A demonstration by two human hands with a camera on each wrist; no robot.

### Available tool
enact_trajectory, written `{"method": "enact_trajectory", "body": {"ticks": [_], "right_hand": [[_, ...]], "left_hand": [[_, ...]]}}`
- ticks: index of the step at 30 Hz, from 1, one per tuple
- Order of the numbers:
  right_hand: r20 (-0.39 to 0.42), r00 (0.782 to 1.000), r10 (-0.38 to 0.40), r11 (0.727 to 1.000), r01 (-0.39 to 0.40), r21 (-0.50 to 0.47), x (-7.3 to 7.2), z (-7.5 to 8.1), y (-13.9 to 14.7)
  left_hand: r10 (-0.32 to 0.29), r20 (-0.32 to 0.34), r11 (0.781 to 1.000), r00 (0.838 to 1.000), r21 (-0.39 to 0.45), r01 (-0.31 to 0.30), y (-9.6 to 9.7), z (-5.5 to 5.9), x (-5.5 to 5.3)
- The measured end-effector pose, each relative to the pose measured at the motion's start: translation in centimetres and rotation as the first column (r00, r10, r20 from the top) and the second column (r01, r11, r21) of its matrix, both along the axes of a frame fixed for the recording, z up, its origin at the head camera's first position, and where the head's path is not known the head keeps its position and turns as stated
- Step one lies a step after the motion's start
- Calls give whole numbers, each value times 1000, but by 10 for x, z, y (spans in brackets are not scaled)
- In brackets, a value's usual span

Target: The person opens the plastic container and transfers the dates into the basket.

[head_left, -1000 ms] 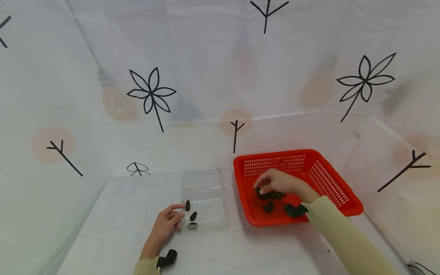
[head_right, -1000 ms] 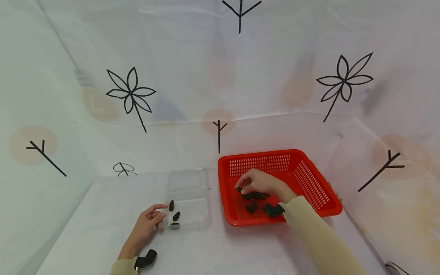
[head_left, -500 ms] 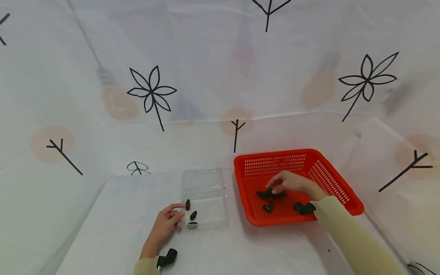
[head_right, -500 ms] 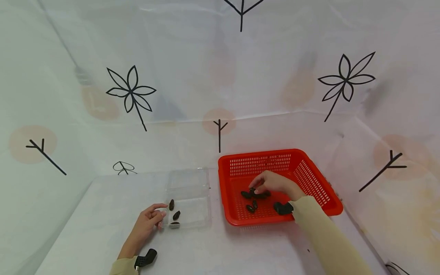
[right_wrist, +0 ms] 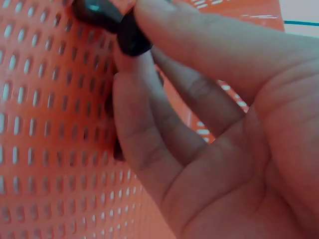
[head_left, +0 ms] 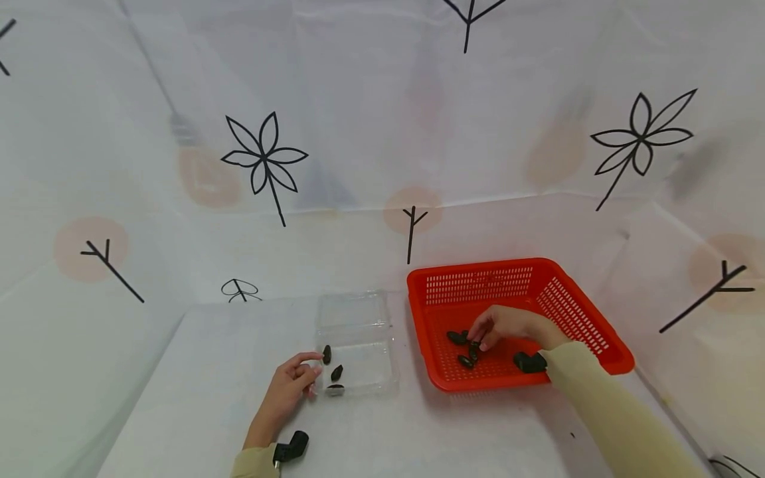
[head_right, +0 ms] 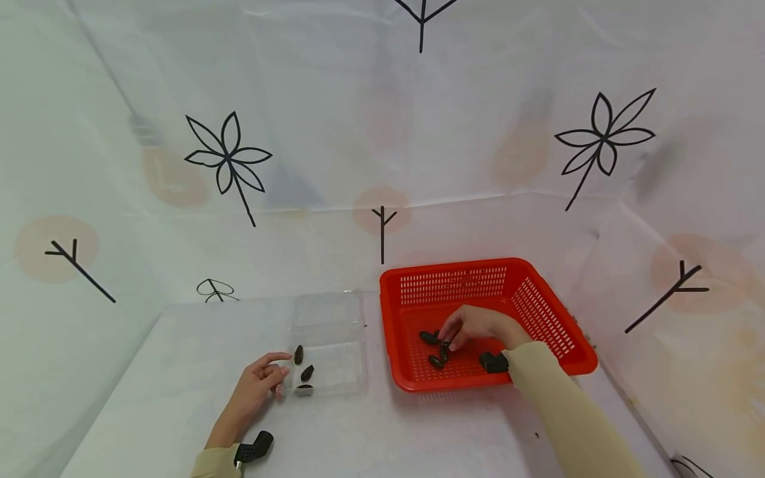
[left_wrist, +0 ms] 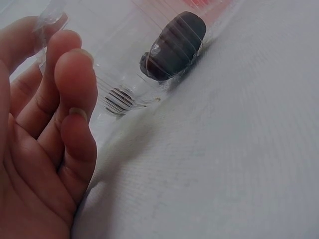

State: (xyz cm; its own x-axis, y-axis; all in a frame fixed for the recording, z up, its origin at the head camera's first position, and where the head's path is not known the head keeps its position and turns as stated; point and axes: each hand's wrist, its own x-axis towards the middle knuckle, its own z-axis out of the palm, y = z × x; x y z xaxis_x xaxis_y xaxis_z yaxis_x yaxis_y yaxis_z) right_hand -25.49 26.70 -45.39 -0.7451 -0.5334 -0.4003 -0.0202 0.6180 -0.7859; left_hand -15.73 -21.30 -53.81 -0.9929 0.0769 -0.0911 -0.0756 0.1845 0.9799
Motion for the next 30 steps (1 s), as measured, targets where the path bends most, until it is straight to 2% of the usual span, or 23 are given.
{"method": "enact_trajectory", "body": {"ticks": [8,14,23,30], "right_hand": [[13,999,-31,999,31,26,1,-5,0],[7,1000,-17,1000,16,16,0,-3,1],[-17,1000,6,999,-7,-47,-4,-2,4],[-54,998,15,999,-17,-41,-5,1,3]], "left_hand": [[-6,-42,1000,999,9,6,0,-4,2],[-14,-58,1000,998,5,15,1,-2,2],[-12,-60,1000,998,15,13,0,-2,1],[-14,-59,1000,998,18,15,0,-1,2]]}}
